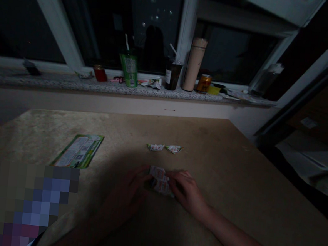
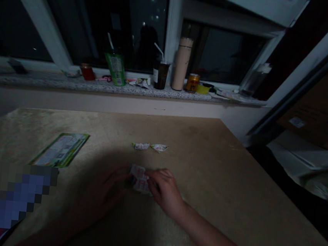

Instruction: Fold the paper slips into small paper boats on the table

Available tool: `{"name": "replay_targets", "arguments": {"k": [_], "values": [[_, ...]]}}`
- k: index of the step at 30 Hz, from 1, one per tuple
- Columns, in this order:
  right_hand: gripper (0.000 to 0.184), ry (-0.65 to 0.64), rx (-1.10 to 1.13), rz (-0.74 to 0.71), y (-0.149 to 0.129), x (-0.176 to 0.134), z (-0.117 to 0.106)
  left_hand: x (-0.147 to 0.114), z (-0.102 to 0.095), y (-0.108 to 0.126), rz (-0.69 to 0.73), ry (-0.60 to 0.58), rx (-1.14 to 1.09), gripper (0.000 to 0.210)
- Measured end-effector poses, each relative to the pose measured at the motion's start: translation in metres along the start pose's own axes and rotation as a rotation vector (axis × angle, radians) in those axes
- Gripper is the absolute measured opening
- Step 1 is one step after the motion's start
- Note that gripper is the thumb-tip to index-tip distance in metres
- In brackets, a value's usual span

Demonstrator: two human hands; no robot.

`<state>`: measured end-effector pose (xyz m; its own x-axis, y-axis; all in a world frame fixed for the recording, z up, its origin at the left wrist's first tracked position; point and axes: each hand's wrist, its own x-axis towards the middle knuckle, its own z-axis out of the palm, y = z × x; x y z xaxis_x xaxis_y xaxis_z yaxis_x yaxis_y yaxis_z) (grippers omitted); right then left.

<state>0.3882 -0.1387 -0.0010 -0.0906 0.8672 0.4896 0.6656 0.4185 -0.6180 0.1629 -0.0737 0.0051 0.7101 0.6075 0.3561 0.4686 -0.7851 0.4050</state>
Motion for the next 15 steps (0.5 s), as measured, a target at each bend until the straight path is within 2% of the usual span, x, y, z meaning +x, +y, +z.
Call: {"name": "replay_targets", "arguments": {"k": [4,9,15], "values": [[0.025,-0.028,-0.026,0.007,0.003,0.000,0.002,-0.003,-0.002,0.012,0.106,-0.143,0.083,0.037],[0.027,-0.074,-0.088,0.016,0.004,0.001,0.003,-0.007,-0.001,0.023,0.202,-0.273,0.107,0.063],[0.024,-0.125,-0.108,0.008,0.004,0.002,0.000,-0.009,0.004,0.020,0.185,-0.317,0.123,0.070]]}}
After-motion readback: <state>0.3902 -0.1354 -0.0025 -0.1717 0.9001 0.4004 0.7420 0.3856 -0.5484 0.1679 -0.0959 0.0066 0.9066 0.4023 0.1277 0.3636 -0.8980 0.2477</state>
